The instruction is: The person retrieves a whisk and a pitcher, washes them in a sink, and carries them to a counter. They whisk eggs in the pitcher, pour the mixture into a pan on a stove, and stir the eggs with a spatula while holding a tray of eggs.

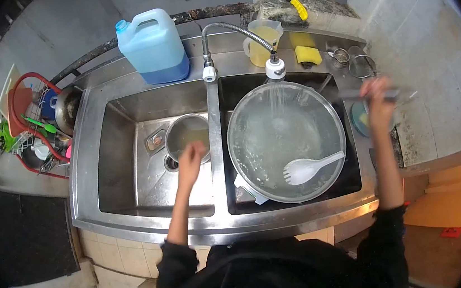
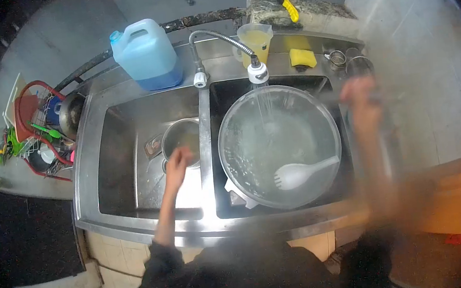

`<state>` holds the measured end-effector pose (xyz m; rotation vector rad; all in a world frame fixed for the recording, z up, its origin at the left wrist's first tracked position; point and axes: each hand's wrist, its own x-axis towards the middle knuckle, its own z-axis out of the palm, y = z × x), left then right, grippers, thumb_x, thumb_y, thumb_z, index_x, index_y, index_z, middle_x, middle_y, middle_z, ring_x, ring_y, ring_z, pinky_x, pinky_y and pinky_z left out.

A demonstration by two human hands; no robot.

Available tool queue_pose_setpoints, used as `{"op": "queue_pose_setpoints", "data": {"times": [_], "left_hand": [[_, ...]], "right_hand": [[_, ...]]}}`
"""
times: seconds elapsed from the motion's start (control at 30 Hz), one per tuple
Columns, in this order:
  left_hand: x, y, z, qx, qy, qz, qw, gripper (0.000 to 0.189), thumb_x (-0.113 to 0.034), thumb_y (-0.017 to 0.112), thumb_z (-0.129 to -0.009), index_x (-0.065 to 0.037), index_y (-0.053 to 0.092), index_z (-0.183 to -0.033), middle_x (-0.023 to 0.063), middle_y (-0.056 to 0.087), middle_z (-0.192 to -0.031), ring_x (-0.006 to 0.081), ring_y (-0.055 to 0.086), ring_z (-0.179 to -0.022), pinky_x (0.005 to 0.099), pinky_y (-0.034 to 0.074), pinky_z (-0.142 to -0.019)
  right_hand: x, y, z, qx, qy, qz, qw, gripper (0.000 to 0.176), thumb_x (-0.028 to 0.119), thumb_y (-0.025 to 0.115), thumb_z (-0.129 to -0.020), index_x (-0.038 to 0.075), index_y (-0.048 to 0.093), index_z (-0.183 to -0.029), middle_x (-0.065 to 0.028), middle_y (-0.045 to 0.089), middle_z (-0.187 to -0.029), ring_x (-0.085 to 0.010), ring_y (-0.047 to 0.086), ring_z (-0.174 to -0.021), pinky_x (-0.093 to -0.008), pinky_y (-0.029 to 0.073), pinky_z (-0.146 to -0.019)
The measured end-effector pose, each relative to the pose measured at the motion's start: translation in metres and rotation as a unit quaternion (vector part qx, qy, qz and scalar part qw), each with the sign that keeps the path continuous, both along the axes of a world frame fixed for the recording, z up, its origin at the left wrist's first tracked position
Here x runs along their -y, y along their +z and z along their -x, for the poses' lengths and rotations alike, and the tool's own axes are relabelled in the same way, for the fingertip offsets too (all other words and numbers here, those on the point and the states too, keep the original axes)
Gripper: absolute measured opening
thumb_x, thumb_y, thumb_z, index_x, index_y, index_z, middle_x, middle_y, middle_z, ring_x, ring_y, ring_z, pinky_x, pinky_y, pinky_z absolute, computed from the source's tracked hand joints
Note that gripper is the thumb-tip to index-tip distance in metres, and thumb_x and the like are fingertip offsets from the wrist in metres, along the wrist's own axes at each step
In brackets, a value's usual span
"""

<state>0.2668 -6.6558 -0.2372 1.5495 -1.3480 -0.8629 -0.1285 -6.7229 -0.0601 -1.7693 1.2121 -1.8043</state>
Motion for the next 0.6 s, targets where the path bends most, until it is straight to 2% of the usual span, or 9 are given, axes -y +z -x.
{"op": "queue_pose_setpoints", "data": {"times": [0.03,0.07,0.13,0.2,0.3,0.33,0.43,0.5,0.6], "left_hand": [[0.036,-0.011,-0.008,0.042,0.015,0.025,0.999,0.02,-0.015,0.048,-0.078,0.0,0.053,-0.09,0.0128,0.058,-0.084,0.018,0.056,-0.079,0.0277,0.042,-0.07],[0.069,-0.012,-0.012,0.061,0.023,0.028,0.997,0.022,-0.016,0.05,-0.076,0.0,0.052,-0.092,0.014,0.058,-0.084,0.0207,0.056,-0.078,0.0285,0.042,-0.071],[0.146,-0.026,-0.013,0.048,0.009,0.055,0.997,0.03,-0.021,0.052,-0.075,0.001,0.05,-0.095,0.0168,0.057,-0.086,0.0266,0.056,-0.081,0.0318,0.042,-0.072],[0.221,-0.053,-0.003,0.15,0.057,0.127,0.979,0.04,-0.027,0.055,-0.071,0.004,0.049,-0.095,0.0201,0.056,-0.089,0.0315,0.054,-0.086,0.0356,0.041,-0.074],[0.279,-0.035,0.026,0.121,0.061,-0.025,0.99,0.056,-0.036,0.061,-0.061,0.007,0.049,-0.093,0.0244,0.055,-0.09,0.035,0.053,-0.088,0.0387,0.041,-0.075],[0.297,-0.051,0.027,0.132,0.075,-0.052,0.987,0.057,-0.038,0.063,-0.058,0.007,0.05,-0.091,0.025,0.055,-0.089,0.035,0.053,-0.087,0.0389,0.041,-0.074],[0.319,-0.073,0.015,0.086,0.032,-0.103,0.99,0.05,-0.035,0.065,-0.055,0.005,0.053,-0.083,0.0212,0.057,-0.081,0.0285,0.058,-0.074,0.0348,0.045,-0.059],[0.311,-0.064,0.016,-0.036,0.019,-0.141,0.989,0.038,-0.027,0.067,-0.055,0.002,0.054,-0.078,0.0136,0.057,-0.073,0.0215,0.057,-0.063,0.0293,0.045,-0.048],[0.298,-0.056,0.016,-0.169,-0.014,-0.167,0.971,0.027,-0.016,0.067,-0.059,-0.002,0.053,-0.078,0.0056,0.055,-0.069,0.0149,0.054,-0.056,0.0224,0.043,-0.044]], "right_hand": [[-0.02,-0.044,0.008,-0.022,-0.046,-0.121,0.991,0.028,0.034,0.045,-0.083,0.01,0.038,-0.069,-0.0012,0.045,-0.063,-0.009,0.04,-0.056,-0.0223,0.032,-0.052],[-0.034,-0.072,-0.006,0.032,0.023,-0.124,0.991,0.021,0.027,0.046,-0.084,0.01,0.039,-0.074,-0.0028,0.047,-0.067,-0.0088,0.041,-0.06,-0.0217,0.033,-0.055],[-0.057,-0.142,-0.017,0.072,-0.026,-0.151,0.986,0.017,0.019,0.047,-0.083,0.009,0.04,-0.071,-0.0033,0.05,-0.066,-0.0095,0.045,-0.059,-0.0225,0.036,-0.055],[-0.086,-0.176,-0.028,-0.017,-0.117,-0.265,0.957,0.011,0.013,0.053,-0.078,0.005,0.051,-0.071,-0.0043,0.053,-0.071,-0.0117,0.049,-0.063,-0.025,0.039,-0.058],[-0.114,-0.201,-0.068,0.117,-0.139,-0.321,0.93,0.009,0.01,0.058,-0.073,0.003,0.056,-0.068,-0.0054,0.055,-0.08,-0.0159,0.053,-0.07,-0.0292,0.04,-0.07],[-0.122,-0.252,-0.056,-0.06,-0.16,-0.24,0.956,0.01,0.011,0.058,-0.074,0.002,0.056,-0.077,-0.0052,0.054,-0.084,-0.0155,0.054,-0.073,-0.0268,0.042,-0.07],[-0.149,-0.273,-0.067,0.017,-0.167,-0.347,0.923,0.015,0.012,0.058,-0.075,0.001,0.054,-0.084,-0.0057,0.054,-0.083,-0.0164,0.053,-0.079,-0.0264,0.045,-0.071],[-0.155,-0.262,-0.073,0.313,-0.184,-0.403,0.84,0.022,0.015,0.057,-0.076,0.001,0.05,-0.091,-0.0086,0.052,-0.088,-0.0189,0.052,-0.083,-0.0278,0.047,-0.072],[-0.16,-0.22,-0.066,0.528,-0.23,-0.329,0.748,0.025,0.012,0.058,-0.076,0.0,0.047,-0.095,-0.0124,0.049,-0.094,-0.0193,0.051,-0.085,-0.0293,0.046,-0.074]]}}
